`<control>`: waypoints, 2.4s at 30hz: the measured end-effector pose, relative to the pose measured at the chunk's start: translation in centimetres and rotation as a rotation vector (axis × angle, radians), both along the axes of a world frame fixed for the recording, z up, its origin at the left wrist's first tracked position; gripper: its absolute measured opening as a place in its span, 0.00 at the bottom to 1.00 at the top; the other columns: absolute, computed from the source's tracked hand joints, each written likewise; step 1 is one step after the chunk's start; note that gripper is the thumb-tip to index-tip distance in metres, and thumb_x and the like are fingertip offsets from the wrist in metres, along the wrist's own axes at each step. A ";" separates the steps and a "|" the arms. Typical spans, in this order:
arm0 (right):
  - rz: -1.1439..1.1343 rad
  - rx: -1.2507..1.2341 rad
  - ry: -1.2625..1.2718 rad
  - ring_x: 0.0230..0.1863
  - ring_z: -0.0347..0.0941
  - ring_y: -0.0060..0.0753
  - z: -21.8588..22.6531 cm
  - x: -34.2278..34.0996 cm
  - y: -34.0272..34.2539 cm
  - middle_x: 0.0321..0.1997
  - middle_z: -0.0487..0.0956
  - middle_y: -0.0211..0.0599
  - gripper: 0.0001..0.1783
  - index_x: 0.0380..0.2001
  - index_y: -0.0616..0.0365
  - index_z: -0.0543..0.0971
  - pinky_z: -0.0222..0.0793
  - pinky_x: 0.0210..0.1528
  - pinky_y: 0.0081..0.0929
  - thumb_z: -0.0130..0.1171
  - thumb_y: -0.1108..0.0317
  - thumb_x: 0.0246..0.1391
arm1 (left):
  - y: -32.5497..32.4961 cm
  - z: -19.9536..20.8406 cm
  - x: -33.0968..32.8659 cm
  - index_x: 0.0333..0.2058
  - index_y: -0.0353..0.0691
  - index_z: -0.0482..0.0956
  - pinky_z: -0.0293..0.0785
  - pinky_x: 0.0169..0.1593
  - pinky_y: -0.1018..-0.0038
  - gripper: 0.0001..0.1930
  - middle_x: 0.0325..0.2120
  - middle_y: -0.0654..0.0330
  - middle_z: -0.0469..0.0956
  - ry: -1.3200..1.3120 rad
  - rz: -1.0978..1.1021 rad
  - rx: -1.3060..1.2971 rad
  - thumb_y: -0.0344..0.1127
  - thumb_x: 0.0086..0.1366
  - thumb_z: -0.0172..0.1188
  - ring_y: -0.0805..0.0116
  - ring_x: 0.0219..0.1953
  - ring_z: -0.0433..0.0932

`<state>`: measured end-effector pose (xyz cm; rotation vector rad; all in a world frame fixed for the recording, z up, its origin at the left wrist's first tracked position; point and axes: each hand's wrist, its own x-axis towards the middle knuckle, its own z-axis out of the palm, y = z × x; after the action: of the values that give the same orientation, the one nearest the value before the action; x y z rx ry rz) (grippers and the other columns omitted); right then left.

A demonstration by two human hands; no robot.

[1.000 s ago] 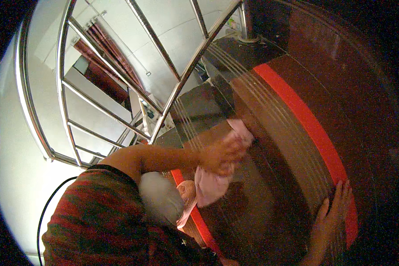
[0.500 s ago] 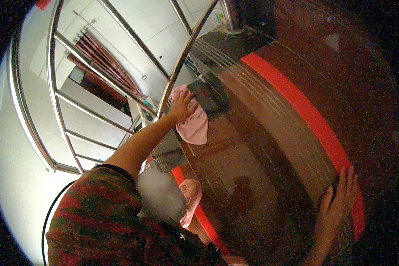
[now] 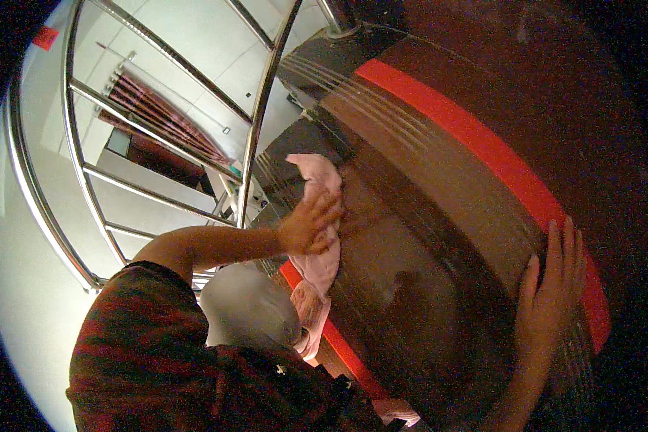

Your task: The person kneels on a spiral staircase and wipes the brown tiled steps with a pink cloth. They move a light blue plastic basin to access different areas and continue wiping the stairs methodically.

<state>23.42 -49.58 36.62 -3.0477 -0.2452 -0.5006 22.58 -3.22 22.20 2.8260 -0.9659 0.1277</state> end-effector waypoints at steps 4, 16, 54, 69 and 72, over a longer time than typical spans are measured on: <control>-0.005 0.023 -0.010 0.71 0.50 0.52 0.4 -0.1 0.3 0.71 0.58 0.44 0.27 0.63 0.58 0.64 0.44 0.71 0.47 0.46 0.68 0.61 | -5.7 0.2 -0.8 0.60 0.39 0.63 0.48 0.64 0.40 0.36 0.65 0.44 0.53 0.092 -0.399 -0.060 0.52 0.57 0.58 0.38 0.67 0.50; -0.036 0.088 -0.080 0.68 0.56 0.53 0.4 -0.2 0.7 0.66 0.64 0.46 0.25 0.57 0.59 0.71 0.48 0.70 0.47 0.51 0.61 0.58 | -14.8 2.6 1.7 0.58 0.43 0.68 0.51 0.64 0.43 0.28 0.62 0.50 0.62 0.244 -0.823 -0.192 0.46 0.60 0.56 0.47 0.65 0.58; -0.283 0.276 0.278 0.71 0.50 0.58 -13.5 -28.3 -17.5 0.67 0.63 0.45 0.29 0.59 0.53 0.72 0.41 0.71 0.52 0.52 0.70 0.49 | -16.9 12.6 11.6 0.54 0.37 0.74 0.60 0.64 0.60 0.23 0.61 0.51 0.67 -0.568 -0.282 -0.138 0.41 0.70 0.36 0.50 0.63 0.64; -0.281 0.128 0.376 0.73 0.45 0.55 -13.3 -37.0 -13.3 0.72 0.54 0.41 0.36 0.62 0.51 0.67 0.44 0.71 0.53 0.59 0.61 0.47 | -16.8 12.7 11.5 0.55 0.35 0.73 0.60 0.64 0.61 0.22 0.60 0.52 0.68 -0.544 -0.283 -0.153 0.39 0.71 0.38 0.50 0.63 0.64; -0.281 -0.178 0.584 0.71 0.51 0.51 -10.9 -37.5 -15.9 0.69 0.60 0.40 0.32 0.58 0.52 0.71 0.52 0.68 0.48 0.60 0.65 0.45 | -16.9 12.7 11.4 0.55 0.35 0.72 0.60 0.64 0.60 0.22 0.59 0.52 0.69 -0.538 -0.288 -0.156 0.38 0.70 0.38 0.51 0.63 0.65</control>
<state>-14.03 -65.48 25.75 -3.2375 0.1738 0.4361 34.01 -20.12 34.85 2.5148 -1.3779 0.9172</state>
